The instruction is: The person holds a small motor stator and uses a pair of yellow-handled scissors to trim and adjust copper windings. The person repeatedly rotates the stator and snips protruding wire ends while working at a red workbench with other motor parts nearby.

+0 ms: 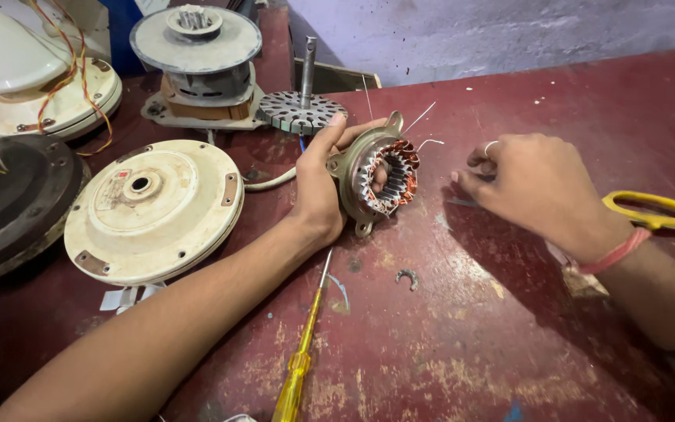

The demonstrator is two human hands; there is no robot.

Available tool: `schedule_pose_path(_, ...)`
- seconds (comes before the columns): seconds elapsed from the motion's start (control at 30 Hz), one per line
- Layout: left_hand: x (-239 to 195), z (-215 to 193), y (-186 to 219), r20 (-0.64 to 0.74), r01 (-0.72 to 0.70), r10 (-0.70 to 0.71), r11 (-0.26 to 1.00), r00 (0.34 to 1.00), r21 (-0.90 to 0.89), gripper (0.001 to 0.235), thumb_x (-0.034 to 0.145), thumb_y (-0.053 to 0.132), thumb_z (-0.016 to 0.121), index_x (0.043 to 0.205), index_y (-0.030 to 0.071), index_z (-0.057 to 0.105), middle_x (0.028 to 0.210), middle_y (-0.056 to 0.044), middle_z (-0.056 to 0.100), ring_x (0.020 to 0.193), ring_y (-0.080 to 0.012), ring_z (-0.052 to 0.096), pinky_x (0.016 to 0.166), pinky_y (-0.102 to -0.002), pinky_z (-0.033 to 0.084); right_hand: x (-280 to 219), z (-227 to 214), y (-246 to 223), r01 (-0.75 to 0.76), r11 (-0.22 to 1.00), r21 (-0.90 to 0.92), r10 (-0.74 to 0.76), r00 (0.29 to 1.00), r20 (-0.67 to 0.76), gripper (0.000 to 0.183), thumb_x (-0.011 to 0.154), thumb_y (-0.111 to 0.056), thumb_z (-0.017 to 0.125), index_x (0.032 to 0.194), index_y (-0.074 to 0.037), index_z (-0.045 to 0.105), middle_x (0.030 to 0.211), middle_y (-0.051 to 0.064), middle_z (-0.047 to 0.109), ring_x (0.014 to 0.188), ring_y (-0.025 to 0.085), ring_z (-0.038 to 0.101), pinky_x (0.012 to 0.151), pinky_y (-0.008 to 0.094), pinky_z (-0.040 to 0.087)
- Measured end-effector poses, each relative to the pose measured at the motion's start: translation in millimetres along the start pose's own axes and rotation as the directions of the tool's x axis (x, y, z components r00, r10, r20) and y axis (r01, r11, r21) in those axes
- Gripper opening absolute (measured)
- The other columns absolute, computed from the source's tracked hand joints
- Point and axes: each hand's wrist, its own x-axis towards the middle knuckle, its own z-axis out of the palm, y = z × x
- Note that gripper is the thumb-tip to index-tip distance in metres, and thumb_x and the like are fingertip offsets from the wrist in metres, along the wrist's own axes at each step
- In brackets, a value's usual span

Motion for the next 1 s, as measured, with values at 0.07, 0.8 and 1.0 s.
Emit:
schedule_pose_path(0.07, -1, -3, 0, 0.023, -0.031, 0.030, 0.998, 0.999, 0.048, 0.062, 0.106, 0.044, 0.039, 0.136, -0.006, 0.061, 0.087, -0.010, 0.069, 0.066, -0.0148, 0.063, 0.062, -0.032, 0.055, -3, 0, -8, 0.074, 0.994, 0.083, -0.063, 0.990, -0.126, 0.034, 0.088, -0.039, 0.073, 0.099, -0.008, 0.081, 0.083, 0.015, 0.075, 0.073, 0.035, 0.072, 0.067, 0.047, 0.056)
schedule_pose_path(0.8, -23, -3, 21, 0.001, -0.200, 0.276, 0.695, 0.961, 0.691, 0.046, 0.101, 0.025, 0.056, 0.135, -0.005, 0.063, 0.119, -0.016, 0.076, 0.111, -0.0174, 0.070, 0.101, -0.031, 0.054, -10, 2, -10, 0.259, 0.822, 0.506, -0.118, 0.949, -0.294, 0.009, 0.082, -0.009, 0.081, 0.082, -0.002, 0.076, 0.065, 0.007, 0.070, 0.043, 0.011, 0.056, 0.042, 0.028, 0.039)
schedule_pose_path(1.0, -26, -5, 21, 0.052, -0.244, 0.295, 0.666, 0.954, 0.705, 0.046, 0.099, 0.022, 0.061, 0.137, -0.005, 0.061, 0.122, -0.017, 0.075, 0.114, -0.0201, 0.071, 0.103, -0.032, 0.054, -13, 3, -6, 0.288, 0.820, 0.495, -0.106, 0.925, -0.364, 0.010, 0.084, -0.009, 0.082, 0.083, -0.002, 0.074, 0.067, 0.007, 0.068, 0.046, 0.012, 0.054, 0.043, 0.027, 0.039)
